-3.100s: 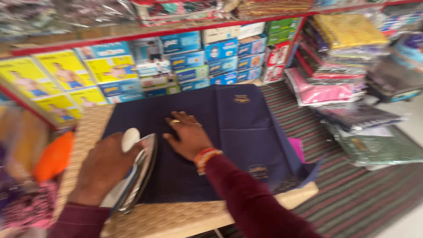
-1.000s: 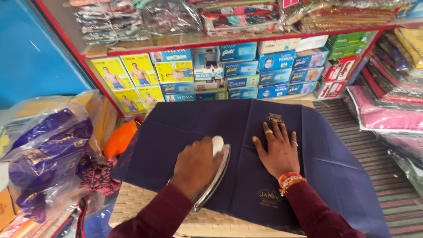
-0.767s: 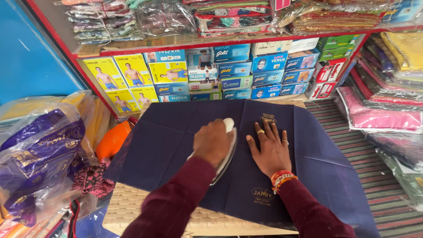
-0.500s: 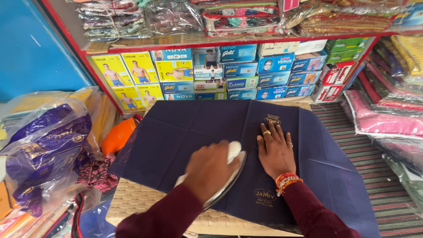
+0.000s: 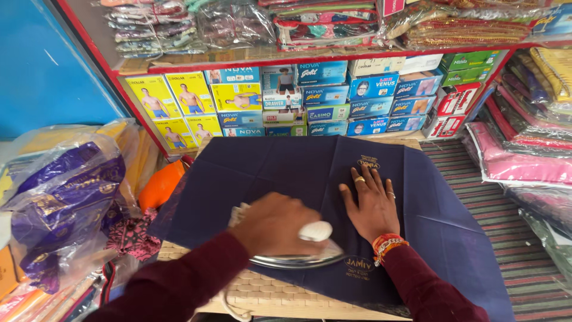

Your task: The person irons a dark blue garment on a small wooden table. They use a white electric iron to smooth the fabric, repeatedly moving it back and forth. The person adjusts the garment's position and folds it during the process.

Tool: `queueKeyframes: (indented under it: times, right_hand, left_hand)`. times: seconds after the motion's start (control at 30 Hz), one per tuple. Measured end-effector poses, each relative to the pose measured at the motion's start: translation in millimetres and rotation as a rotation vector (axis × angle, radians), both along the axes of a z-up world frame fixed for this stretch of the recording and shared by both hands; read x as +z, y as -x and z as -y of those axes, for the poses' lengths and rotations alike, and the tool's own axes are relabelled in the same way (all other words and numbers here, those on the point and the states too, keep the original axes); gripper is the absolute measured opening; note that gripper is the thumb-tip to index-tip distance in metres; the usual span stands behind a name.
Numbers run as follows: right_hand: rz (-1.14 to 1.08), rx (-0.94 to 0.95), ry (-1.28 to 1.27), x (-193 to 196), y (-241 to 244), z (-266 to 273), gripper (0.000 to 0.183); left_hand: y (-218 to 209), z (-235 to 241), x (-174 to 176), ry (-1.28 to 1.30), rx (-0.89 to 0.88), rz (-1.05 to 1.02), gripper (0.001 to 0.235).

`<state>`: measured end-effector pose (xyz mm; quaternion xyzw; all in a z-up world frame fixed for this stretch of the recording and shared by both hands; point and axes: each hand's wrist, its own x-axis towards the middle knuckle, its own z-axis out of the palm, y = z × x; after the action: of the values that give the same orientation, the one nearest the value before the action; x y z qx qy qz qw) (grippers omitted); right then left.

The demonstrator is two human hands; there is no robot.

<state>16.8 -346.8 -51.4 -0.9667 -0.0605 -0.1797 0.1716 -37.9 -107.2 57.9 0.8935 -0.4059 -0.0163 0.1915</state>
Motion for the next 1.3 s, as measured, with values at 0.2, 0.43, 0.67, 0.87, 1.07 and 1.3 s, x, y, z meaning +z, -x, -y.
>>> queueKeyframes:
  times: [0.2, 0.43, 0.67, 0.87, 1.07, 1.3]
  right_hand:
    - [0.003, 0.2, 0.018, 14, 7, -9, 0.073]
    - [-0.073, 0.228, 0.087, 21, 10, -16, 0.07]
    - [-0.058, 0.232, 0.072, 19, 15, -14, 0.07]
    - [-0.037, 0.208, 0.05, 11, 14, -15, 0.064]
    - [-0.036, 0.191, 0.003, 15, 14, -15, 0.059]
    - [-0.031, 0.158, -0.121, 16, 14, -12, 0.057]
  left_hand:
    - [-4, -52, 16, -0.162, 0.173, 0.038, 0.036]
    - [9, -6, 16, -0.268, 0.106, -0.077, 0.037]
    - [10, -26, 15, -0.391, 0.249, -0.081, 0.042]
    - [-20, -34, 15, -0.366, 0.774, -0.132, 0.054]
    - [-69, 3, 6, -0.215, 0.767, -0.019, 0.062]
    - [-32, 4, -5, -0.315, 0.749, -0.196, 0.051]
